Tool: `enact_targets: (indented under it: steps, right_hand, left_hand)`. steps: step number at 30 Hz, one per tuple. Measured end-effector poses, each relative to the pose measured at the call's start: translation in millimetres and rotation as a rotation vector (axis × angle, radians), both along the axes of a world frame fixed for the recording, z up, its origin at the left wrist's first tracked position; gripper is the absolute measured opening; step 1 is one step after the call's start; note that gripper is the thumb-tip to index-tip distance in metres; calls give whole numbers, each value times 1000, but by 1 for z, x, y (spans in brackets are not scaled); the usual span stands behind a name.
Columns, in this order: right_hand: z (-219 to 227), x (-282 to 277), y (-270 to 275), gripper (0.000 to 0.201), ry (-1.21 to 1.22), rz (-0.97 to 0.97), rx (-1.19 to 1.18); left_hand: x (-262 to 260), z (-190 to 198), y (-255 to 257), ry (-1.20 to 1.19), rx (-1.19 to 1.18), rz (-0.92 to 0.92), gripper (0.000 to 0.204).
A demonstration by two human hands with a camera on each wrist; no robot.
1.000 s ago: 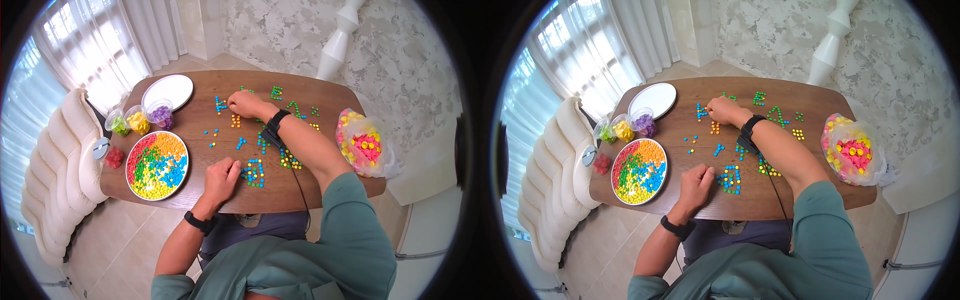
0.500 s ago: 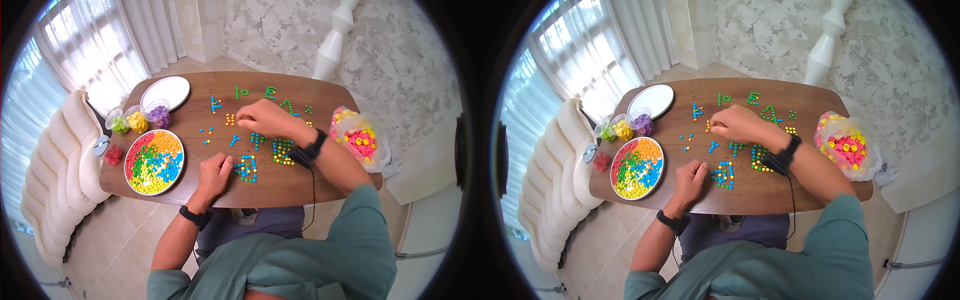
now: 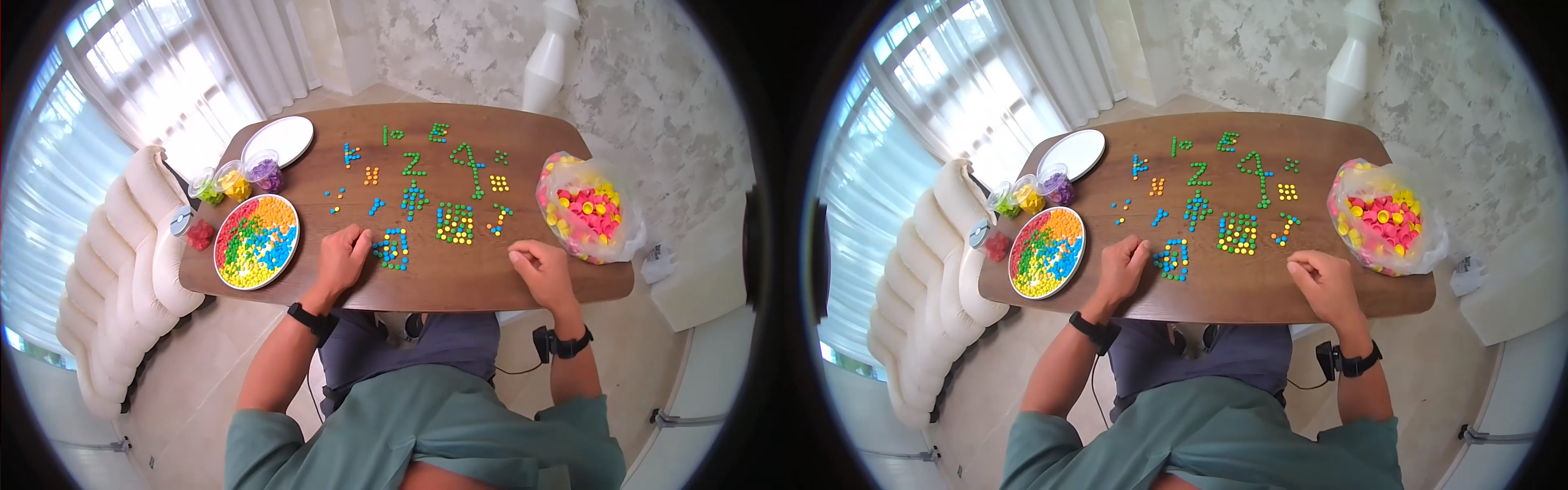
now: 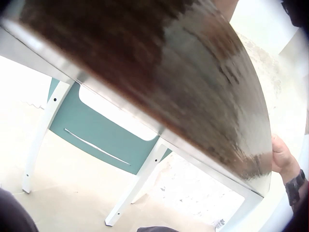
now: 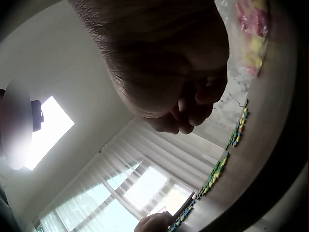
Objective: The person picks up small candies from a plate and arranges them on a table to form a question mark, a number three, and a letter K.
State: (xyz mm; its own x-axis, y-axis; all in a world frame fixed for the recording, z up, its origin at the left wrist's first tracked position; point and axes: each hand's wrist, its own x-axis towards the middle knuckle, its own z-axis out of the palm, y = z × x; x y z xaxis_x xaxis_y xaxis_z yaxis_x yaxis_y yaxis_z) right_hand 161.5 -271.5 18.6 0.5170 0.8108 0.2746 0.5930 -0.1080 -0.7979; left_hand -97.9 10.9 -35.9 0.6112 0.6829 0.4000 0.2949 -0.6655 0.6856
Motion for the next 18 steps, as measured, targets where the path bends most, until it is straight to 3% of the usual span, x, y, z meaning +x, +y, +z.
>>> enact_targets:
  steps: [2,7,14,16,18]
  right_hand:
    - [-22,0,-14,13,107,-77,61]
    - [-63,-5,-24,12,105,-180,113]
    - [-59,-12,-19,7,-58,-219,138]
    - [-61,-13,-19,7,-52,-222,136]
    - [-61,-12,-17,7,-52,-229,135]
  left_hand:
    - [1,2,-2,25,16,1,31]
    - [1,3,-2,84,57,-4,31]
    - [1,3,1,120,16,7,31]
    - [2,13,0,59,-166,30,31]
    - [2,39,12,159,-86,29,26]
